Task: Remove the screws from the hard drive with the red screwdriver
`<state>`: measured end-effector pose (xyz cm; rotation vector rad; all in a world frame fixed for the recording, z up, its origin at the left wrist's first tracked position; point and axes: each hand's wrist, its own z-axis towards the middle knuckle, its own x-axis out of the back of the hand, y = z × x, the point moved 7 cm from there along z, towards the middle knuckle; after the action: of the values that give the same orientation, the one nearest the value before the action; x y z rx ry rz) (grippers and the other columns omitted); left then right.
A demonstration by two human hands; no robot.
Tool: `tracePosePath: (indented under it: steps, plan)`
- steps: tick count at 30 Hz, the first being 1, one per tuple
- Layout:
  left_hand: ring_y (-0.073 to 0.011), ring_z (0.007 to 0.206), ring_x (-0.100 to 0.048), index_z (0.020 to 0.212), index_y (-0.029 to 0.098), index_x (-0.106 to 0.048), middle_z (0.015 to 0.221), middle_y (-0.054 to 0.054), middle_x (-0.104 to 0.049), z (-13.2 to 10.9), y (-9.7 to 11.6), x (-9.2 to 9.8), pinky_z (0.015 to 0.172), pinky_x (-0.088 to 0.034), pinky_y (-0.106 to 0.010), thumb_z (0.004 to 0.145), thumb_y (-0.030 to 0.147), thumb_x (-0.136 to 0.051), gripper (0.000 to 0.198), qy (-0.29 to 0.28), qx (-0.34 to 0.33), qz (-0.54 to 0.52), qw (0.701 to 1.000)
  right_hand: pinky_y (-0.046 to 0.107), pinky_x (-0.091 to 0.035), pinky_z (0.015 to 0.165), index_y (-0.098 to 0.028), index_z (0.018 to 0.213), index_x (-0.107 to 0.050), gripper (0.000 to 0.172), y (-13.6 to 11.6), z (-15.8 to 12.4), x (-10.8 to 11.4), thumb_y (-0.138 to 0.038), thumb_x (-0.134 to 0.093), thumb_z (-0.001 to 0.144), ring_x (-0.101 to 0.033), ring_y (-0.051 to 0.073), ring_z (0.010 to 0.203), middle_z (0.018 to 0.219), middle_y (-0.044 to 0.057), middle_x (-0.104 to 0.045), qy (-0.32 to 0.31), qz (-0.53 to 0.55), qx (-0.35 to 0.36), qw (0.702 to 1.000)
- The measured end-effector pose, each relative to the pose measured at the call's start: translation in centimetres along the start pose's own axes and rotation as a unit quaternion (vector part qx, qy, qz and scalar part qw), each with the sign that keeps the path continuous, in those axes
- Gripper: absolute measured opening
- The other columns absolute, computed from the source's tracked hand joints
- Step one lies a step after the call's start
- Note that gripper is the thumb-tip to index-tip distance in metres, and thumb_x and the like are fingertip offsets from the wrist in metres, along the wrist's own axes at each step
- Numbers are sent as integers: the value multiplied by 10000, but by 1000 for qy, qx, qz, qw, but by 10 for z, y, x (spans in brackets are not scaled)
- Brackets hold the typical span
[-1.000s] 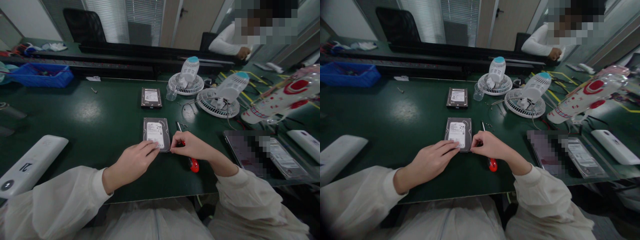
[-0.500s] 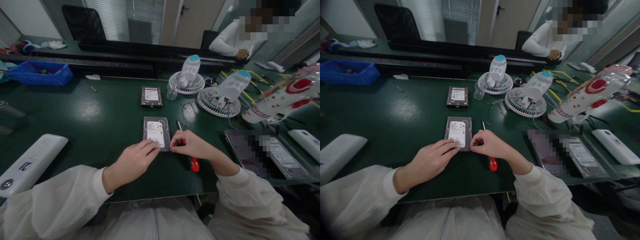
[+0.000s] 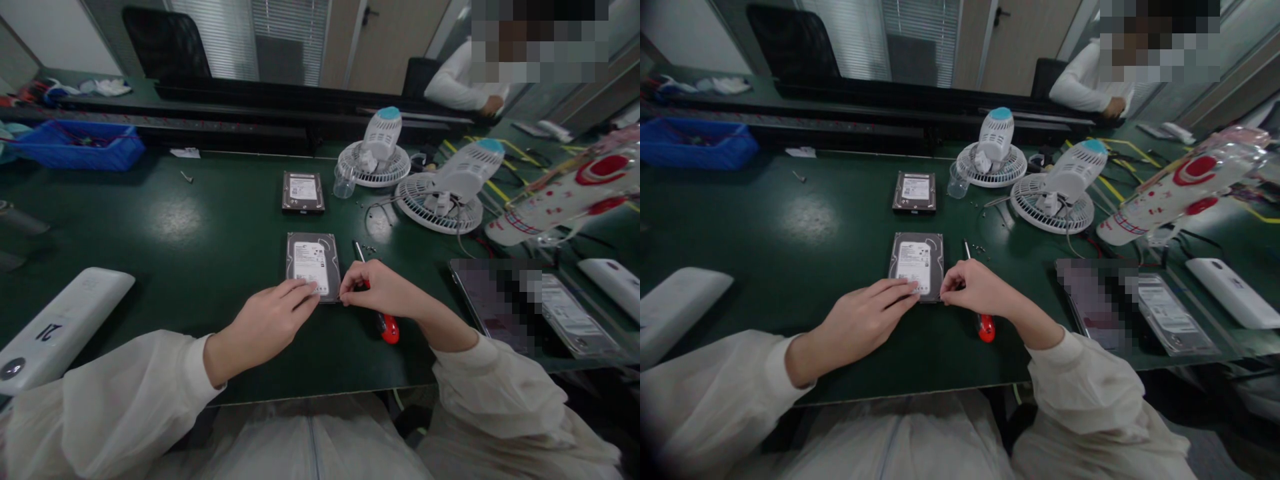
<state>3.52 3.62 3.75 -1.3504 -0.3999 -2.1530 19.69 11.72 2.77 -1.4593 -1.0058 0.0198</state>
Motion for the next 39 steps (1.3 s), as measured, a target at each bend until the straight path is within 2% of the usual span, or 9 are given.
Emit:
tracePosePath:
  steps: [4, 7, 9, 14, 19, 39]
  plan:
    - [-284, 1155, -710, 1195, 98, -730, 1239, -137, -760, 2, 1, 1, 900, -640, -407, 935, 56, -578, 304, 10, 8, -2, 1000, 245, -503, 653, -163, 704, -716, 53, 2, 1, -2, -187, -726, 750, -668, 128, 664, 708, 19, -748, -9, 23, -8, 1000]
    - [-280, 1126, -717, 1153, 113, -741, 1196, -123, -773, 3, 1, 3, 998, -598, -473, 957, 78, -577, 259, 30, 17, 3, 999, 247, -519, 680, -168, 687, -710, 59, 0, 1, -2, -170, -707, 746, -688, 132, 683, 709, 19, -756, -14, 32, -8, 999]
    - [-270, 1136, -708, 1163, 118, -735, 1190, -117, -771, 4, 2, 2, 1035, -573, -471, 969, 81, -574, 255, 34, 12, 4, 999, 249, -527, 689, -170, 682, -710, 56, 0, 1, -2, -150, -699, 732, -692, 133, 691, 712, 15, -756, -15, 37, -8, 999]
    - [-244, 1130, -685, 1267, 118, -684, 1225, -115, -742, 10, 12, -3, 918, -595, -376, 998, 81, -545, 305, 8, -36, -7, 999, 253, -534, 703, -171, 671, -713, 54, 0, 0, -1, -143, -700, 716, -691, 134, 696, 713, 13, -751, -10, 44, -10, 999]
    - [-225, 1064, -673, 1295, 143, -665, 1172, -93, -731, 16, 16, -8, 838, -578, -335, 1018, 100, -533, 310, -15, -34, 11, 999, 247, -520, 673, -167, 668, -717, 38, 2, 1, -1, -137, -709, 691, -680, 138, 690, 702, 14, -743, -3, 48, -19, 999]
    - [-231, 1064, -649, 1333, 115, -639, 1194, -111, -702, 21, 20, -17, 850, -548, -355, 1023, 125, -544, 325, -75, -49, 57, 994, 233, -510, 658, -173, 658, -712, 61, 1, 1, 0, -116, -712, 677, -654, 115, 660, 703, -5, -731, -5, 58, -29, 998]
